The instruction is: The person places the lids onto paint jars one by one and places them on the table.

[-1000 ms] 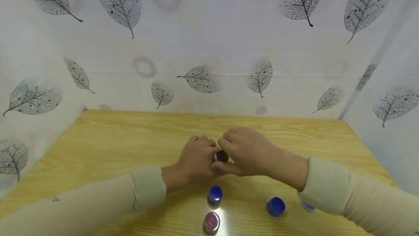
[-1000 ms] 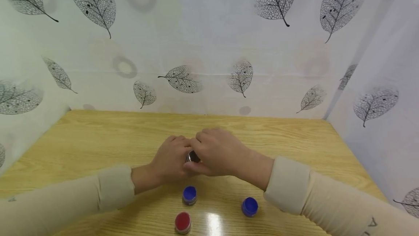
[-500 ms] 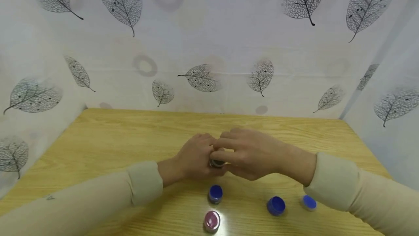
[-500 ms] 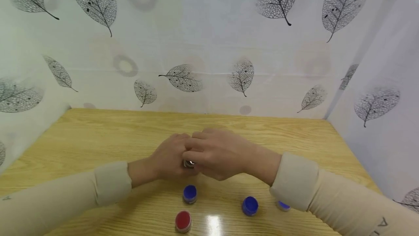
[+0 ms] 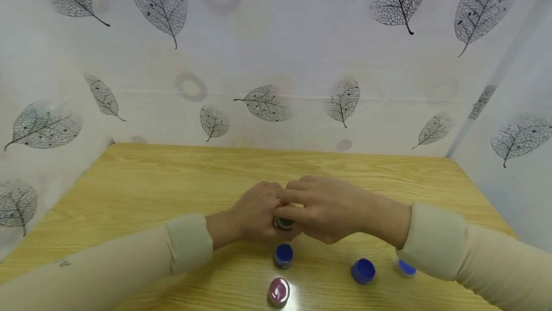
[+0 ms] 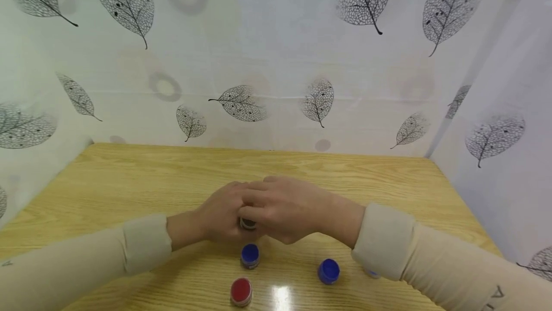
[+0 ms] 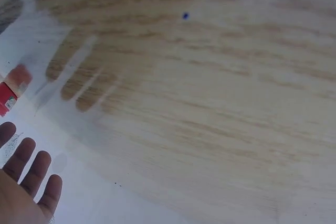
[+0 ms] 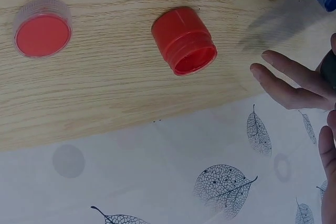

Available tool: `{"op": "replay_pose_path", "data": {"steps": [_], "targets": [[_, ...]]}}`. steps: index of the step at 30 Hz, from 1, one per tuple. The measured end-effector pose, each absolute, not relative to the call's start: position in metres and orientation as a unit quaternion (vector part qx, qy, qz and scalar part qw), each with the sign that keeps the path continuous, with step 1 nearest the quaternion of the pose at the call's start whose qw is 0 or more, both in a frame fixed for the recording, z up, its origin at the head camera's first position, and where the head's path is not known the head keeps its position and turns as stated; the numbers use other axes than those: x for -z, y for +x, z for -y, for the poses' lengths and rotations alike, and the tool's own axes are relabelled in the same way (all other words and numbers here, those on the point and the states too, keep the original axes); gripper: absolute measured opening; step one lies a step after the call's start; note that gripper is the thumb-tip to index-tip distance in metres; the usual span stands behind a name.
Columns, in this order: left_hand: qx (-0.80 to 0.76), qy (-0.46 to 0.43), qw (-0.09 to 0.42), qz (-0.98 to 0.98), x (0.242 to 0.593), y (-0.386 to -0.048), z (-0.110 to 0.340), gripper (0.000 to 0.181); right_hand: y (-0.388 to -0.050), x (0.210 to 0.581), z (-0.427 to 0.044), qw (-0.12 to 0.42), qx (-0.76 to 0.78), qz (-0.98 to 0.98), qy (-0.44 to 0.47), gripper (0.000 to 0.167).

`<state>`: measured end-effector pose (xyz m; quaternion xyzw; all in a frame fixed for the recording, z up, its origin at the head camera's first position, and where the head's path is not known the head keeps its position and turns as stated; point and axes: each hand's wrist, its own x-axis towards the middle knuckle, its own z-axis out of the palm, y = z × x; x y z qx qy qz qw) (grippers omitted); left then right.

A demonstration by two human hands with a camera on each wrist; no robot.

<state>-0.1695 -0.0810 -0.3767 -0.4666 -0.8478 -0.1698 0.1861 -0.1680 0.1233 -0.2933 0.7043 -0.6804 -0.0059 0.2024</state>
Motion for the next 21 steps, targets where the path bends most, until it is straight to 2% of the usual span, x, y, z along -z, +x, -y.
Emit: {"op": "replay_pose_path", "data": {"steps": [13,21], "targets": [[0.128,-0.399,0.203,0.885,0.378,-0.160,0.078,0.042,-0.170,0.300,-0.126,0.210,0.029,0.706,0.676,0.034],[0.107,-0.364,0.233,0.895,0.377,-0.154,0.075,0.041,-0.168,0.304,-0.121,0.276,0.031,0.724,0.632,0.033]]}}
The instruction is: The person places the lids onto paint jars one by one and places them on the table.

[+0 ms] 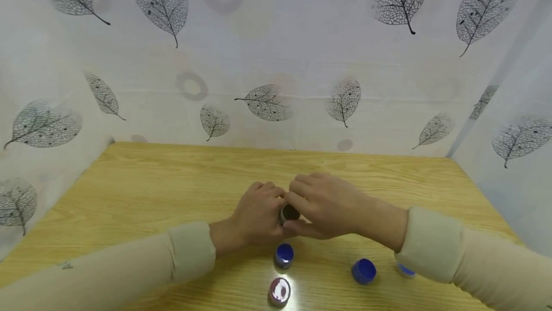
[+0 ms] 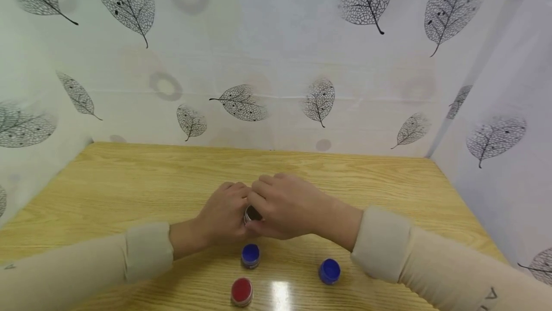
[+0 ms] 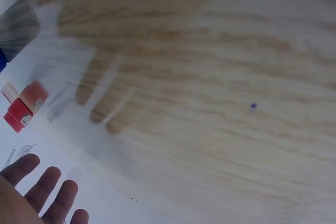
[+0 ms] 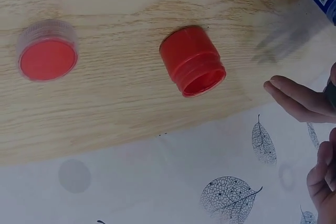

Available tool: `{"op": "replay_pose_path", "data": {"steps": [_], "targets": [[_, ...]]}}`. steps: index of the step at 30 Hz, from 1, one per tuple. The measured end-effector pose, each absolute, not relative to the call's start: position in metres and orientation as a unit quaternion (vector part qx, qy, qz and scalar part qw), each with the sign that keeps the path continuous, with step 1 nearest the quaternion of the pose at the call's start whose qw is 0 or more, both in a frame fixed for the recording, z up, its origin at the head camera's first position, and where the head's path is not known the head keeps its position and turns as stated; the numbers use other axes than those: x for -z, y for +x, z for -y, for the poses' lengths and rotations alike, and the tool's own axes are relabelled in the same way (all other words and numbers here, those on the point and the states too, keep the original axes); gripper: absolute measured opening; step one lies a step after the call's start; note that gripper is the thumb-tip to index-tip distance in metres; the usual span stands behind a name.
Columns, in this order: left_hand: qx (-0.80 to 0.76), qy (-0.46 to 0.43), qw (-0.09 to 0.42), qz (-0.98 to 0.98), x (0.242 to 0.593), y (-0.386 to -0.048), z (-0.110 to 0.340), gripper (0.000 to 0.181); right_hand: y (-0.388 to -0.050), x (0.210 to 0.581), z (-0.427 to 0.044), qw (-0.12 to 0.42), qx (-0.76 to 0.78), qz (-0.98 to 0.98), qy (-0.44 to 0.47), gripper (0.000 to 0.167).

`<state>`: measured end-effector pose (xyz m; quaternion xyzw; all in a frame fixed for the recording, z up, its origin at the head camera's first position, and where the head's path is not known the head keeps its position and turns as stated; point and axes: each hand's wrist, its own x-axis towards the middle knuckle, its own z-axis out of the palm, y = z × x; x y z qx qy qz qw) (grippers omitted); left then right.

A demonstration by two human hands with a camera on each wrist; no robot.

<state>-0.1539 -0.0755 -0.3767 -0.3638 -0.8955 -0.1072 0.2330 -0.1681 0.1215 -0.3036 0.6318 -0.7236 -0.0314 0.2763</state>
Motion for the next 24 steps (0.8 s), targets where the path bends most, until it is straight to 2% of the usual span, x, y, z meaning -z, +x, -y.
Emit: {"op": "replay_pose_path", "data": {"steps": [5,15,19,24], "targets": [[0.089,-0.349,0.234,0.903,0.376,-0.150,0.074,0.043,-0.165,0.308,-0.117,0.293,0.041,0.753,0.588,0.043],[0.081,-0.343,0.264,0.898,0.376,-0.147,0.071,0.046,-0.162,0.312,-0.113,0.286,0.051,0.791,0.538,0.043],[0.116,-0.383,0.233,0.887,0.375,-0.151,0.073,0.043,-0.168,0.309,-0.119,0.292,0.028,0.745,0.599,0.038],[0.153,-0.484,0.206,0.836,0.377,-0.169,0.080,0.038,-0.173,0.304,-0.123,0.281,0.034,0.637,0.717,0.029]]}}
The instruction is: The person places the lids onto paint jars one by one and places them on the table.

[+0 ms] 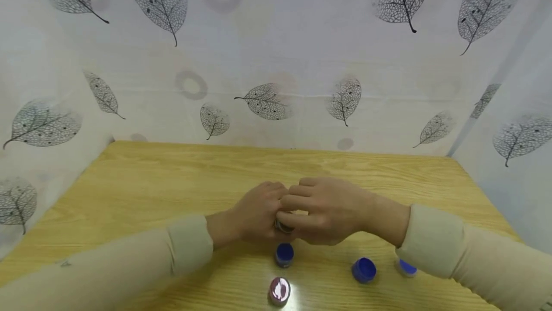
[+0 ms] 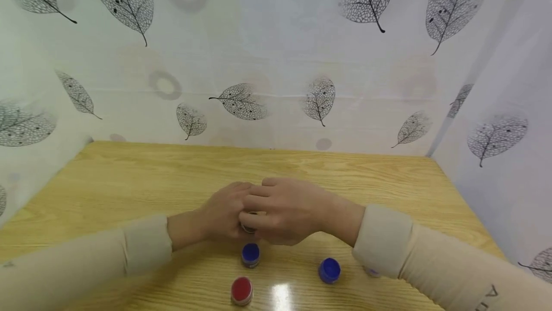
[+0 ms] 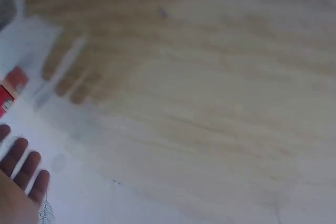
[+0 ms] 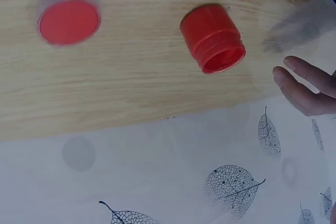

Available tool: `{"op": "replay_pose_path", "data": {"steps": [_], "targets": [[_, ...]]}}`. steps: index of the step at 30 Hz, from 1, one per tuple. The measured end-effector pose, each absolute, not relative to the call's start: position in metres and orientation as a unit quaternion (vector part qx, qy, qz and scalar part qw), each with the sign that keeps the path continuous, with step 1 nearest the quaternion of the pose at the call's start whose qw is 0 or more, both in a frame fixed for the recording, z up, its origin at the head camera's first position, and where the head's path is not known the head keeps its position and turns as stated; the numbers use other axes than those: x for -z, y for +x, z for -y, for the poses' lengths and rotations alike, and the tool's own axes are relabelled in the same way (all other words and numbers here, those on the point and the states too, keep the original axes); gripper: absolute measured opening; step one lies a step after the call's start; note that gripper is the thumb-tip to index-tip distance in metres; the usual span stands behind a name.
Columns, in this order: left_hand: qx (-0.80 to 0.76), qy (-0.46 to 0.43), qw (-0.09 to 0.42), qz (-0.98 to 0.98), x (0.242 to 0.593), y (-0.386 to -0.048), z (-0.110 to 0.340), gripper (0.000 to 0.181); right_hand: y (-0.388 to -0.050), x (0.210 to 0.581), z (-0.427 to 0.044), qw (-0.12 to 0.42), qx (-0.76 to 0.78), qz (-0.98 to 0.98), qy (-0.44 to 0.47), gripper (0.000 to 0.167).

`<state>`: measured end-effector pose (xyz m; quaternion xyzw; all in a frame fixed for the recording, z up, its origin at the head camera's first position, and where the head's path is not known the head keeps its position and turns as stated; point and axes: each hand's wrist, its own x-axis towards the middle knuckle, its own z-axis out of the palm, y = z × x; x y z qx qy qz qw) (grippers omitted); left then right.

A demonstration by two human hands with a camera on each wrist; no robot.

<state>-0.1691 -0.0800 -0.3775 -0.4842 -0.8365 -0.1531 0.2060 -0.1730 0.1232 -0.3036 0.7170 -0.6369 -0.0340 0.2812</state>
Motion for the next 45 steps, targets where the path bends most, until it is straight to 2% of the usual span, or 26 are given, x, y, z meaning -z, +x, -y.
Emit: {"op": "replay_pose_path", "data": {"steps": [3,6,10,19,23,28,34,45], "targets": [[0.156,-0.535,0.210,0.803,0.381,-0.179,0.084,0.032,-0.171,0.303,-0.122,0.272,0.054,0.615,0.738,0.029],[0.163,-0.558,0.190,0.791,0.382,-0.181,0.085,0.029,-0.169,0.305,-0.121,0.269,0.068,0.614,0.739,0.031],[0.169,-0.567,0.162,0.790,0.380,-0.181,0.084,0.036,-0.170,0.307,-0.121,0.271,0.077,0.613,0.738,0.035],[0.156,-0.542,0.145,0.813,0.381,-0.179,0.085,0.049,-0.168,0.306,-0.119,0.253,0.093,0.635,0.724,0.034],[0.142,-0.528,0.156,0.823,0.381,-0.176,0.084,0.054,-0.167,0.306,-0.118,0.261,0.095,0.632,0.723,0.031],[0.120,-0.495,0.183,0.841,0.381,-0.172,0.083,0.052,-0.168,0.306,-0.119,0.276,0.092,0.636,0.714,0.024],[0.106,-0.438,0.206,0.868,0.382,-0.167,0.083,0.047,-0.170,0.309,-0.121,0.287,0.098,0.660,0.687,0.030],[0.078,-0.348,0.247,0.901,0.379,-0.157,0.080,0.046,-0.169,0.317,-0.120,0.345,0.063,0.717,0.602,0.044]]}}
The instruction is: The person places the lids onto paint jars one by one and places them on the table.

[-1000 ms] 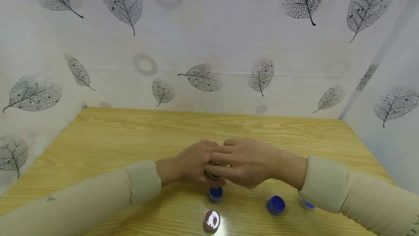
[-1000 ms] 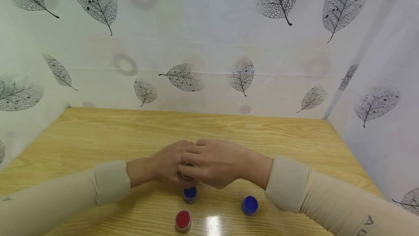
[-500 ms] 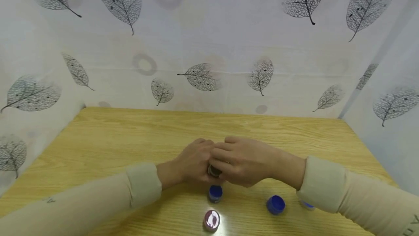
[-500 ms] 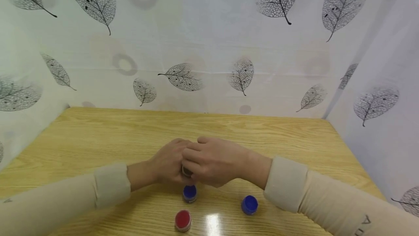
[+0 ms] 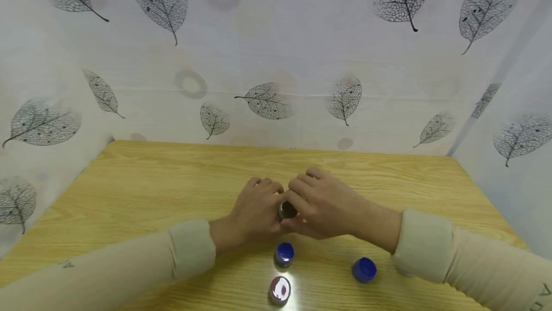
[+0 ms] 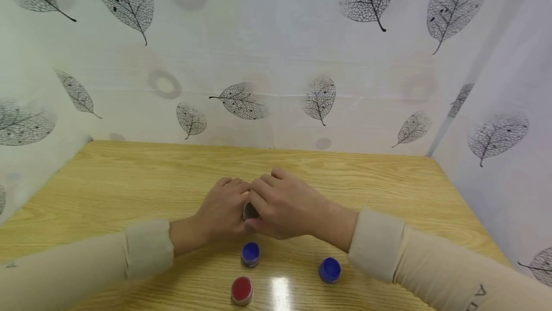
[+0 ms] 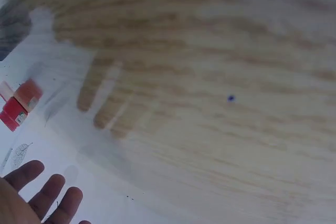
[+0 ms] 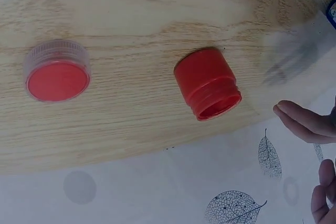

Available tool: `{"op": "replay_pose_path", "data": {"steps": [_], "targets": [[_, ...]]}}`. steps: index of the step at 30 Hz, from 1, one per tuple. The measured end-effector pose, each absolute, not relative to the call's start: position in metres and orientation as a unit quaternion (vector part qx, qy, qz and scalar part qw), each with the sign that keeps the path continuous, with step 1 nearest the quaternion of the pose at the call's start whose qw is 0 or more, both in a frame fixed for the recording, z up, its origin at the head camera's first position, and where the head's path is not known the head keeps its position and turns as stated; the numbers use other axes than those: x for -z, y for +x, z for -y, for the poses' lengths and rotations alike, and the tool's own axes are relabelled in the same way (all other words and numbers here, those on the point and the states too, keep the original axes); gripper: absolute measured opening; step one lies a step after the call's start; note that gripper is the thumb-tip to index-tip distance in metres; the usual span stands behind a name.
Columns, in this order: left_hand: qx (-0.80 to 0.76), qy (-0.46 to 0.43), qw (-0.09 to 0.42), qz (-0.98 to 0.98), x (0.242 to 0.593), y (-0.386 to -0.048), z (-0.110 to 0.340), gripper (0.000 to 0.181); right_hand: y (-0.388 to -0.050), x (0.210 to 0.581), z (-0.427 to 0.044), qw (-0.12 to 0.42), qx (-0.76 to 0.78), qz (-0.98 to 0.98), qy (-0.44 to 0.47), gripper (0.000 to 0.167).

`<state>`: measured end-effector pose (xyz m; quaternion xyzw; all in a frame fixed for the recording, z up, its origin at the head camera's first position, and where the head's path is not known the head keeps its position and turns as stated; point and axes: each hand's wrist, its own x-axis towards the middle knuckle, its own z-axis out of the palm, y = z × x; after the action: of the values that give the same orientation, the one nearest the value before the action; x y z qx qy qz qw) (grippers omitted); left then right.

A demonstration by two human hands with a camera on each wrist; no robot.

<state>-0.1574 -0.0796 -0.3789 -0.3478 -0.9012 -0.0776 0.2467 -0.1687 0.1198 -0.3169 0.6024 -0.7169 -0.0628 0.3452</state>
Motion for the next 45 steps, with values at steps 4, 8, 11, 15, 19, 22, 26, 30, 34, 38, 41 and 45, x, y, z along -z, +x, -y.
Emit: {"op": "replay_pose_path", "data": {"steps": [4,8,11,15,19,22,26,30,34,38,41,45], "targets": [[0.073,-0.336,0.246,0.906,0.379,-0.156,0.078,0.041,-0.166,0.320,-0.117,0.349,0.050,0.747,0.564,0.049],[0.073,-0.326,0.247,0.909,0.379,-0.154,0.076,0.038,-0.164,0.323,-0.115,0.338,0.054,0.775,0.531,0.051],[0.072,-0.324,0.250,0.910,0.380,-0.154,0.075,0.038,-0.163,0.324,-0.116,0.335,0.055,0.781,0.524,0.053],[0.089,-0.334,0.240,0.907,0.379,-0.154,0.075,0.040,-0.165,0.323,-0.120,0.345,0.041,0.753,0.559,0.047],[0.095,-0.374,0.231,0.893,0.378,-0.158,0.078,0.045,-0.170,0.317,-0.124,0.331,0.047,0.685,0.647,0.034],[0.078,-0.417,0.222,0.878,0.378,-0.162,0.081,0.048,-0.171,0.315,-0.125,0.303,0.067,0.644,0.699,0.030],[0.086,-0.459,0.216,0.858,0.380,-0.165,0.083,0.043,-0.169,0.315,-0.124,0.275,0.078,0.633,0.720,0.031],[0.105,-0.481,0.230,0.839,0.383,-0.167,0.084,0.040,-0.168,0.315,-0.123,0.270,0.085,0.630,0.723,0.033],[0.110,-0.490,0.237,0.832,0.384,-0.168,0.084,0.040,-0.168,0.315,-0.122,0.274,0.099,0.628,0.722,0.033],[0.103,-0.490,0.243,0.831,0.385,-0.168,0.084,0.040,-0.168,0.315,-0.122,0.274,0.108,0.630,0.718,0.031],[0.097,-0.487,0.249,0.831,0.385,-0.168,0.084,0.042,-0.168,0.315,-0.122,0.275,0.109,0.634,0.714,0.028],[0.098,-0.475,0.248,0.839,0.385,-0.166,0.084,0.045,-0.168,0.317,-0.121,0.283,0.103,0.645,0.702,0.025]]}}
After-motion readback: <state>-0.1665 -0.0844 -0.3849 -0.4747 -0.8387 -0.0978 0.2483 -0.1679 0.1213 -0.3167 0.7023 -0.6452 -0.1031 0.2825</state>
